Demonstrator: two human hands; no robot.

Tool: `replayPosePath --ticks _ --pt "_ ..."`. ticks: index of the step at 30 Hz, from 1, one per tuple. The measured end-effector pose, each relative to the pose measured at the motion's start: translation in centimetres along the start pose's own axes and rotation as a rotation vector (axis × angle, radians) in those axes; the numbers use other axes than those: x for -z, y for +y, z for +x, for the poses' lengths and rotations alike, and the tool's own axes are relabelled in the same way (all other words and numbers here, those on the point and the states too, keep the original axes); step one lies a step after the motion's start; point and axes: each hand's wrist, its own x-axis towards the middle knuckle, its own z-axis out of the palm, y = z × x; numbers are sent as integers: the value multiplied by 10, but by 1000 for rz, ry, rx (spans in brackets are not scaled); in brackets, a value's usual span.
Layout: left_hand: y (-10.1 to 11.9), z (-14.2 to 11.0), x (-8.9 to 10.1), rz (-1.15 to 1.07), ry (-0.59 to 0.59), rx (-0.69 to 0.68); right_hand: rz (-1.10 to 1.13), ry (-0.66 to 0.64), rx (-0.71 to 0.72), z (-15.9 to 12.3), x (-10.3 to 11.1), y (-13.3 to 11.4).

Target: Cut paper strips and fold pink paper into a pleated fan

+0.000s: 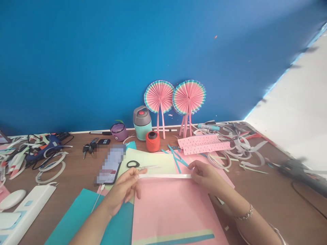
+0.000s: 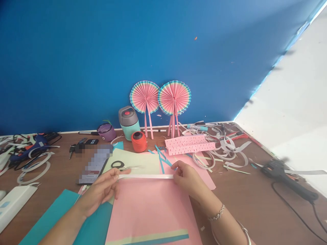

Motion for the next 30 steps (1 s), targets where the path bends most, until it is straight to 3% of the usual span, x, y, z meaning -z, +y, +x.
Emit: replayPosePath --ticks 4,12,18,24,30 --pt "5 -3 2 69 12 -32 -9 -3 -2 0 0 1" --pt "-4 1 7 640 339 -58 -57 3 -19 -2 -2 -5" --pt "-7 0 -2 887 458 -97 -80 1 -35 -3 -2 -9" --pt "-13 2 2 811 439 -223 -65 -1 -33 -1 -3 -6" --pt "-12 9 5 467 399 -175 -53 -12 -34 -1 -3 -6"
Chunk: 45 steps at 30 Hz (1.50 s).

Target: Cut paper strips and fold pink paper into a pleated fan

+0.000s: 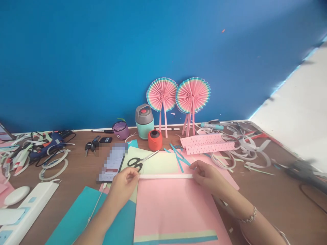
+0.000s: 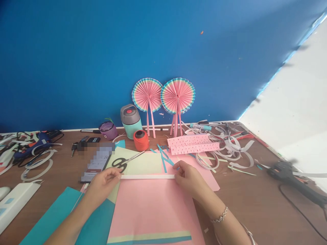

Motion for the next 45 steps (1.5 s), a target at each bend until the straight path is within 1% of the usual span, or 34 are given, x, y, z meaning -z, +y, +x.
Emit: replayPosePath --ticks 2,6,9,11,14,17,25,34,41,45 --pt "3 0 1 -11 22 -13 -4 1 -7 0 0 -1" --pt "5 -3 4 169 61 -90 -13 2 -8 0 1 -3" --pt "-1 -4 3 269 42 -94 -19 9 -1 0 0 -1" --pt "-6 -4 1 293 44 -98 -15 7 1 0 0 0" --pt "-13 -2 -3 301 46 -109 -18 0 2 -1 0 2" --pt "-14 -1 -4 296 36 -100 -20 -2 3 0 0 2" --pt "-11 0 -4 309 22 -74 -4 0 2 1 -1 5" --pt "-10 -3 -3 317 23 -93 14 24 -12 2 -3 5" --pt "-9 -3 -2 327 23 -76 47 23 -19 2 -4 6" --pt "-7 -3 -3 318 16 -67 30 26 -22 4 -4 7"
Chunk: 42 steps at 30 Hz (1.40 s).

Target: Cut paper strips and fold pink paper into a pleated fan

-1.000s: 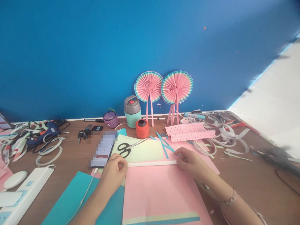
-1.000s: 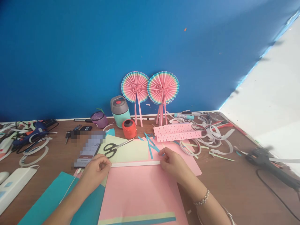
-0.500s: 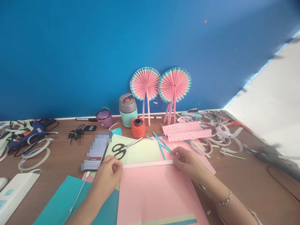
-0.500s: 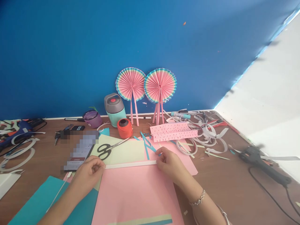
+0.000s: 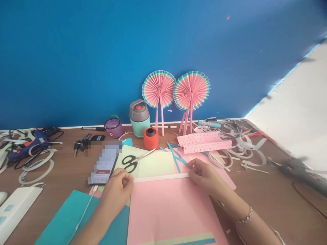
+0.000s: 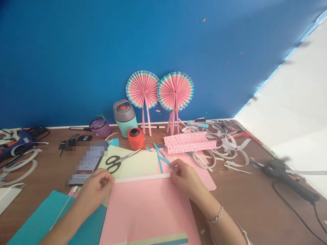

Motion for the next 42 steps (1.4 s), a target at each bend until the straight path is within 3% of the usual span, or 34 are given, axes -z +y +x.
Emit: replayPosePath --ticks 42 --pt "1 -1 -2 93 41 -42 -53 26 -10 -2 0 -8"
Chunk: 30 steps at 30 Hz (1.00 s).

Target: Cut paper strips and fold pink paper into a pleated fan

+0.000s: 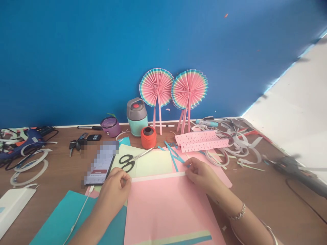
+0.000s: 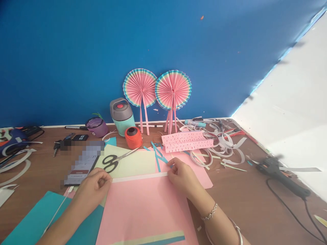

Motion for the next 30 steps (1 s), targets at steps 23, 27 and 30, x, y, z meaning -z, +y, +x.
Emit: replayPosePath --ticks 23,27,30 --pt "3 -2 0 23 -37 47 -66 39 4 3 -5 4" --pt "2 -2 0 32 -43 48 -95 45 17 4 -5 4" --pt "3 -1 0 48 -45 46 -140 68 19 3 -5 2"
